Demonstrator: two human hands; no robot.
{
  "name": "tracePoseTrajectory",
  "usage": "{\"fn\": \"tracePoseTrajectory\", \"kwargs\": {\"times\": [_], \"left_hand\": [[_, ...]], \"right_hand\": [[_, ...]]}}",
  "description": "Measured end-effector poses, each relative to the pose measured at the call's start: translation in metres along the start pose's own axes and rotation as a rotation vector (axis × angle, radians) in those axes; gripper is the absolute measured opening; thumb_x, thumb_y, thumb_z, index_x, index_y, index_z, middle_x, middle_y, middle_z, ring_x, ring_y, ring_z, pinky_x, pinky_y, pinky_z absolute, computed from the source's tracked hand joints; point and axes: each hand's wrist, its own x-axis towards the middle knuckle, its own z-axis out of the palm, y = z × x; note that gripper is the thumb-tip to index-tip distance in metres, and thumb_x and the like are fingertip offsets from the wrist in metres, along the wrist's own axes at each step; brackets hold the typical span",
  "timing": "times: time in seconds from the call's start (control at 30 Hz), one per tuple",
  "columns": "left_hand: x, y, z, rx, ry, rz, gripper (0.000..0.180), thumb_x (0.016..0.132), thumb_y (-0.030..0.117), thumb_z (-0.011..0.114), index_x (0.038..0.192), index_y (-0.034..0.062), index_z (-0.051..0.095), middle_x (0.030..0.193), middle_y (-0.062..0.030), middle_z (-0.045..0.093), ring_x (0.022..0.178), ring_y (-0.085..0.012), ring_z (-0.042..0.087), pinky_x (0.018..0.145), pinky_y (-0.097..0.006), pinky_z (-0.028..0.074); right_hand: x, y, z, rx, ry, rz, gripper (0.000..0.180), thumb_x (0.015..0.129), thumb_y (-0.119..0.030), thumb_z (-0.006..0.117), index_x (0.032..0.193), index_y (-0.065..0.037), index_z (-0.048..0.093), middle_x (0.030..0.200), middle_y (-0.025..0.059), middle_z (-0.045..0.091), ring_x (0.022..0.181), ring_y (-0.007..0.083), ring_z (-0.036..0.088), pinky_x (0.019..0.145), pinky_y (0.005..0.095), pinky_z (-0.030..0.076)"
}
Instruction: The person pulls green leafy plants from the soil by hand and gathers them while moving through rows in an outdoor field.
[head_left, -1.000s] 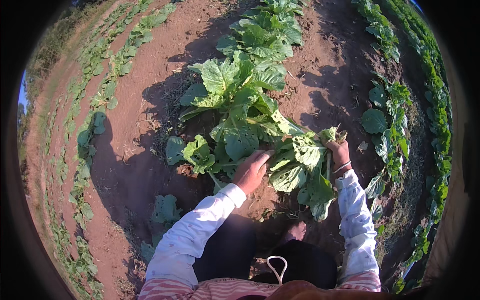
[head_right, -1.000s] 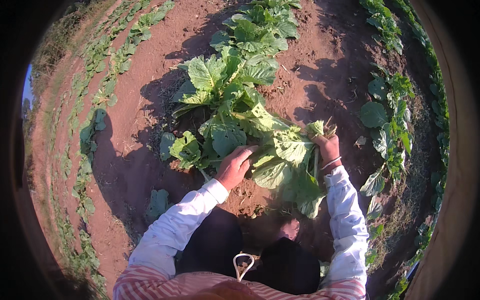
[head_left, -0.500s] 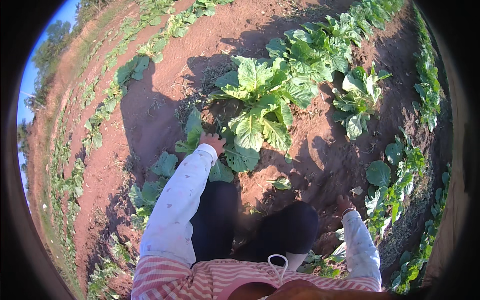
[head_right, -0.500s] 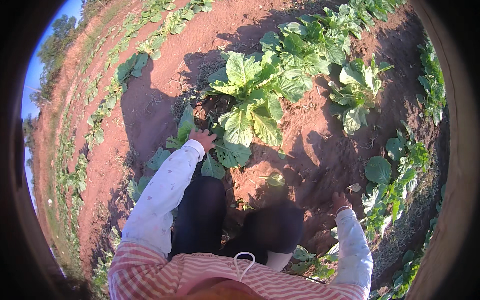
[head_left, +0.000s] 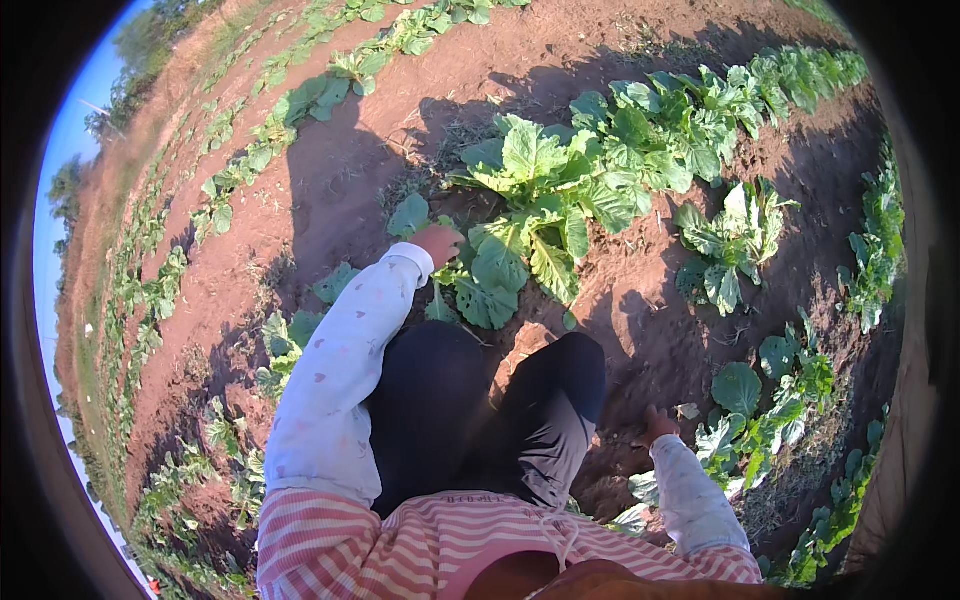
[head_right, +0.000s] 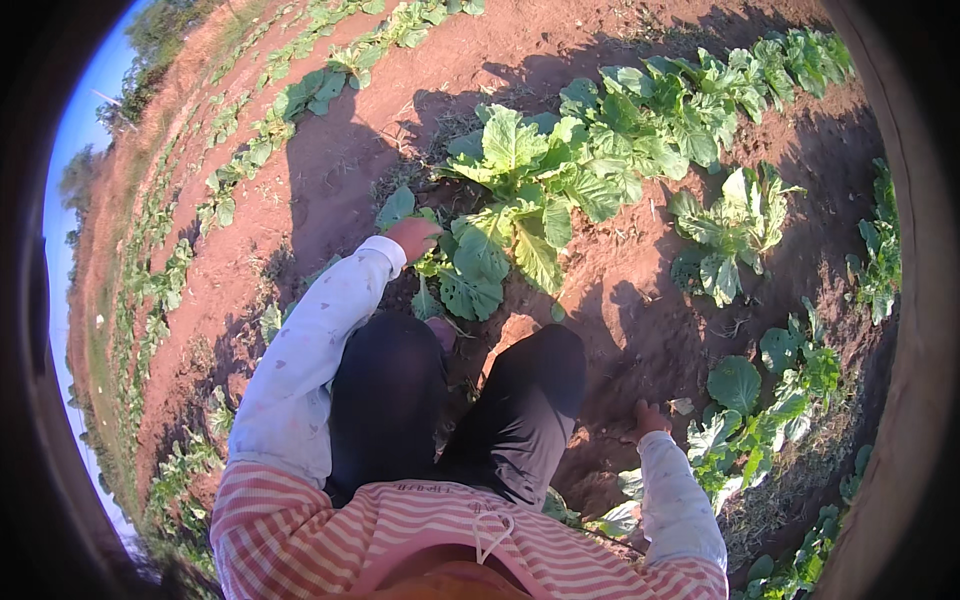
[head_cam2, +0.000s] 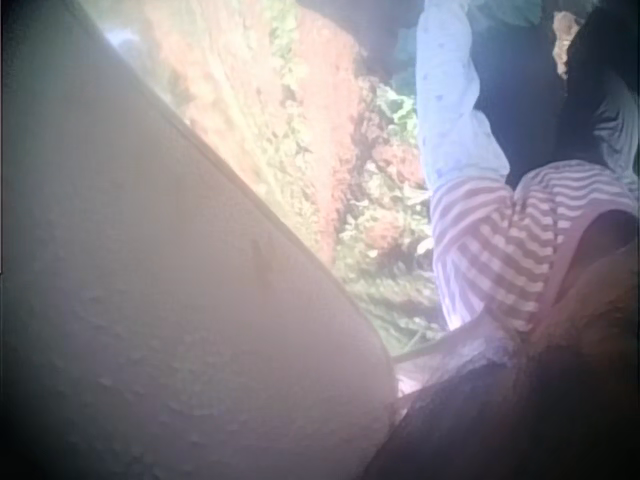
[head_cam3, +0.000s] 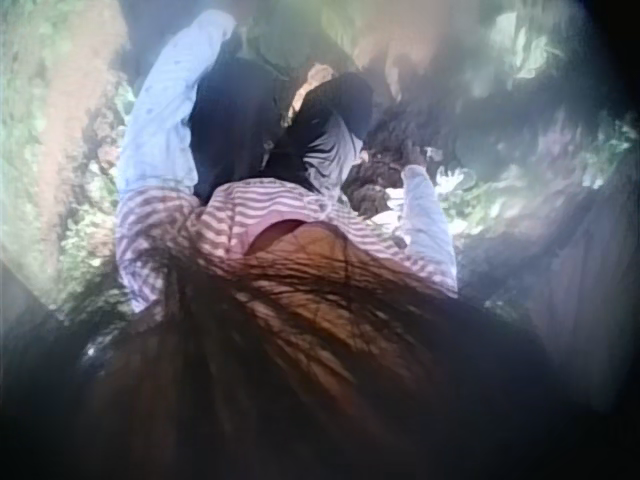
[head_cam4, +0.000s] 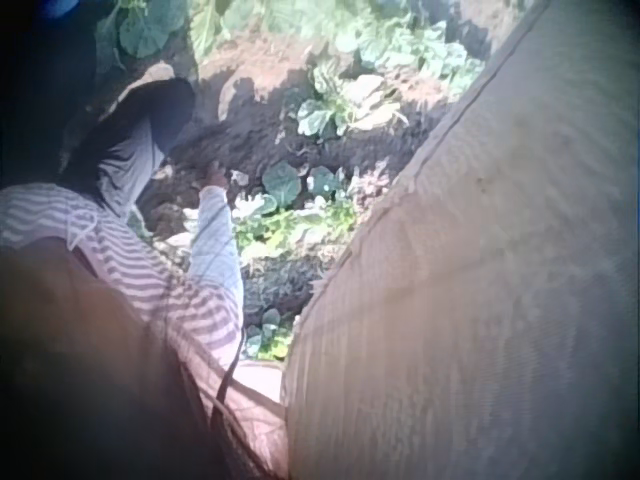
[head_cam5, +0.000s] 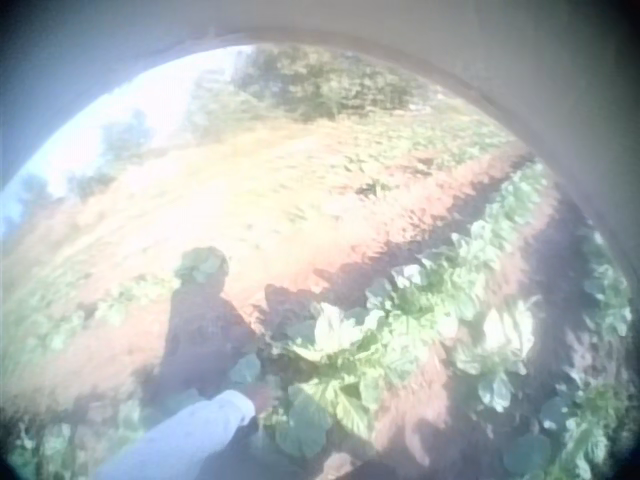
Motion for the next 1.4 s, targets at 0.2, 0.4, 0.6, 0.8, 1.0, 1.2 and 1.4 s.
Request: {"fn": "tracePoseTrajectory", "kwargs": {"times": [0.2, 0.4, 0.6, 0.8, 1.0, 1.2, 1.4], "left_hand": [[0.055, -0.010, 0.029, -0.409, 0.349, -0.177, 0.030, 0.072, 0.013, 0.064, 0.101, 0.0085, 0.062, 0.090, -0.0135, 0.064, 0.083, -0.0257, 0.062, 0.075, -0.034, 0.048], [0.082, -0.050, 0.082, 0.037, 0.393, -0.482, 0.029, 0.074, 0.001, 0.051, 0.100, 0.0096, 0.058, 0.102, -0.0125, 0.058, 0.092, -0.0326, 0.057, 0.077, -0.041, 0.048], [0.080, -0.070, 0.081, 0.452, 0.320, -0.089, 0.017, 0.074, 0.010, 0.051, 0.090, 0.0119, 0.053, 0.085, -0.0062, 0.053, 0.079, -0.0244, 0.059, 0.061, -0.038, 0.049], [0.103, -0.076, 0.078, 0.370, 0.242, -0.051, 0.015, 0.069, 0.011, 0.060, 0.084, 0.0091, 0.056, 0.080, -0.0093, 0.058, 0.079, -0.0264, 0.061, 0.062, -0.038, 0.048], [0.096, -0.103, 0.078, -1.028, 0.495, -0.444, 0.010, 0.077, 0.012, 0.057, 0.081, 0.0027, 0.056, 0.060, -0.0107, 0.055, 0.050, -0.0241, 0.056, 0.049, -0.036, 0.043], [0.080, -0.095, 0.063, -0.238, 0.405, -0.132, 0.018, 0.071, 0.008, 0.062, 0.088, 0.0066, 0.056, 0.086, -0.0108, 0.057, 0.081, -0.0367, 0.054, 0.069, -0.041, 0.045], [0.069, -0.070, 0.064, -0.068, 0.118, -0.036, 0.029, 0.069, 0.008, 0.063, 0.096, 0.0088, 0.055, 0.096, -0.0109, 0.049, 0.089, -0.0334, 0.053, 0.072, -0.043, 0.044]], "right_hand": [[0.002, -0.004, -0.001, 0.031, -0.034, 0.060, 0.070, 0.051, -0.031, 0.082, 0.106, -0.017, 0.042, 0.110, 0.0124, 0.048, 0.096, 0.0343, 0.056, 0.076, 0.0457, 0.048], [-0.001, -0.002, -0.003, 0.115, -0.021, 0.083, 0.060, 0.053, -0.022, 0.080, 0.103, -0.018, 0.046, 0.106, 0.0114, 0.048, 0.093, 0.0334, 0.057, 0.074, 0.0442, 0.049], [0.002, -0.007, -0.008, 0.109, -0.062, 0.098, 0.057, 0.053, -0.024, 0.080, 0.098, -0.018, 0.046, 0.101, 0.0104, 0.049, 0.090, 0.0330, 0.058, 0.072, 0.0454, 0.048], [0.003, -0.007, -0.010, 0.096, -0.057, 0.089, 0.058, 0.050, -0.029, 0.082, 0.093, -0.015, 0.046, 0.098, 0.0117, 0.049, 0.086, 0.0337, 0.058, 0.071, 0.0455, 0.048], [0.005, -0.004, -0.004, 0.120, -0.041, 0.078, 0.057, 0.050, -0.029, 0.081, 0.093, -0.016, 0.045, 0.098, 0.0110, 0.049, 0.086, 0.0334, 0.058, 0.070, 0.0446, 0.048], [0.008, -0.003, -0.003, 0.099, -0.056, 0.061, 0.058, 0.050, -0.032, 0.081, 0.092, -0.015, 0.045, 0.096, 0.0113, 0.049, 0.082, 0.0329, 0.059, 0.069, 0.0442, 0.049], [0.009, -0.003, -0.004, 0.070, -0.105, 0.082, 0.060, 0.050, -0.032, 0.081, 0.094, -0.015, 0.044, 0.098, 0.0118, 0.048, 0.083, 0.0340, 0.059, 0.069, 0.0443, 0.049]]}}
